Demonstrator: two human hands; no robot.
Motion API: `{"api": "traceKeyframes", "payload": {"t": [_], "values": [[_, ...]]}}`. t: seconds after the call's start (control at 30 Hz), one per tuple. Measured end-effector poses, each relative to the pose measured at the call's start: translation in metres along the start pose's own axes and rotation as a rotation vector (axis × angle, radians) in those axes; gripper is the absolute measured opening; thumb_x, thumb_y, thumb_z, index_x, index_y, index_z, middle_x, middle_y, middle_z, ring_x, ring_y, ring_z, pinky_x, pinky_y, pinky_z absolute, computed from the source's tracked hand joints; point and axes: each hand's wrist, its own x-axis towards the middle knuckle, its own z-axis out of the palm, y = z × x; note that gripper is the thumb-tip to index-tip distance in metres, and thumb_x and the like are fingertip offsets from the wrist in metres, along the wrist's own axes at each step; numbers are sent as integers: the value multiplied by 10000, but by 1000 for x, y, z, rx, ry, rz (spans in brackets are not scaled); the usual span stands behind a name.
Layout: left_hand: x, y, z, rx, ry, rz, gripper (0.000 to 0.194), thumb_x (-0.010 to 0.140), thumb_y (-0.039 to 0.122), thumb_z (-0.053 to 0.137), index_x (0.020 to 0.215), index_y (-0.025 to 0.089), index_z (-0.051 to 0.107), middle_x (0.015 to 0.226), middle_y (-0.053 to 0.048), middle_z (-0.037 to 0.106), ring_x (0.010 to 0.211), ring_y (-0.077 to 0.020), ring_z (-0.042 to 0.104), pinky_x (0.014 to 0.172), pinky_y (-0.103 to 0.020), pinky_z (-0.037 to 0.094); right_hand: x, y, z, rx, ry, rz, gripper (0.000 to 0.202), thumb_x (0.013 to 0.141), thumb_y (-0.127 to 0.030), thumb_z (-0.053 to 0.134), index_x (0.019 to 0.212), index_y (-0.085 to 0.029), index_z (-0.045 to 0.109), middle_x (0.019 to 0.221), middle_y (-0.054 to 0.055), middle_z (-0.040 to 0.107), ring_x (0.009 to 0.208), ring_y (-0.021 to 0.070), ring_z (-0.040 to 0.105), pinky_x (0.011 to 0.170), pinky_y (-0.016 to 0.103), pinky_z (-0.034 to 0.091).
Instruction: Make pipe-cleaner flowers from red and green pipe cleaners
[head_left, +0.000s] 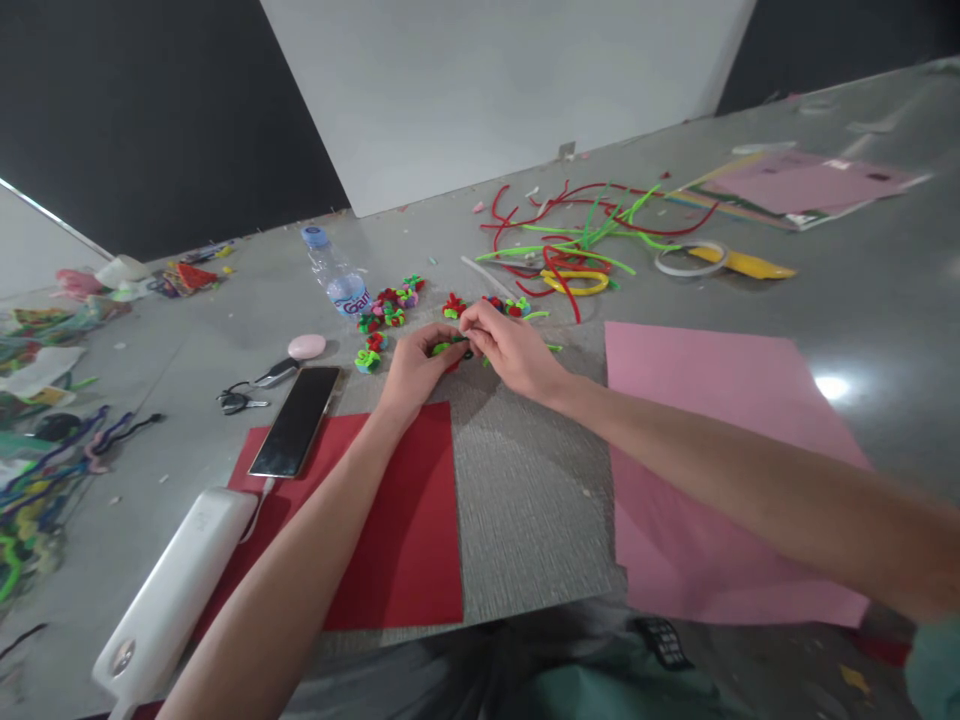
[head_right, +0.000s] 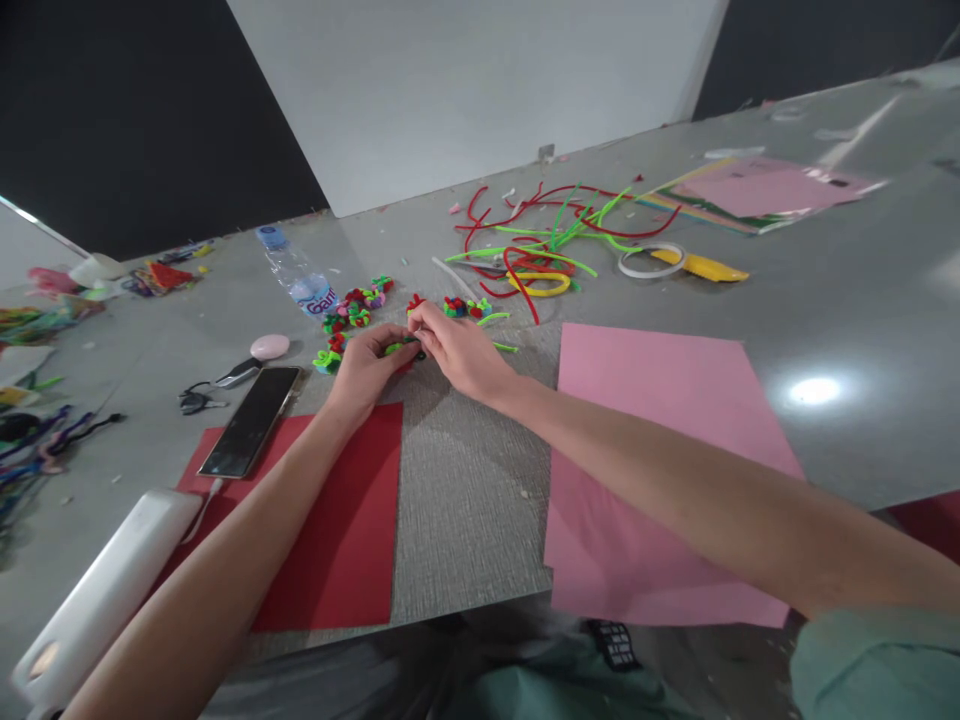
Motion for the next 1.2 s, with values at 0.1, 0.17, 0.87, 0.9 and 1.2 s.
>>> {"api": "traceKeyframes", "payload": {"t": [0.1,0.17,0.87,0.9,1.2], "values": [[0,-1,0,14,-1,13,107,873,304,776,905,203,793,853,-31,761,724,-142,609,646,-248,476,0,0,0,4,8,1,80,1106,-205,468,1079,-253,526,790,-35,558,669,138,508,688,292,371],[0,-3,-1,19,-2,15,119,876,320,778,902,204,788,842,-26,749,713,-138,597,639,-248,463,0,-1,0,4,15,0,87,1099,-198,464,1072,-251,528,804,-25,574,692,144,516,699,294,369],[-1,-1,-3,128,50,47,95,795,283,732,764,201,694,710,8,636,680,-148,522,624,-283,395,0,0,2,-120,-4,46,80,1034,-250,584,987,-212,636,882,37,694,795,183,598,737,318,363],[-2,0,-2,128,51,44,98,800,288,731,772,201,696,715,9,638,680,-146,519,626,-283,392,0,0,1,-107,1,51,88,1033,-237,575,975,-212,636,866,31,689,775,176,586,734,315,363],[-1,-2,-4,187,23,47,96,861,271,683,863,196,742,785,-6,695,722,-162,567,689,-290,430,1,-1,0,-79,24,108,89,1026,-227,587,956,-219,640,769,-1,648,673,154,512,695,315,342]]}}
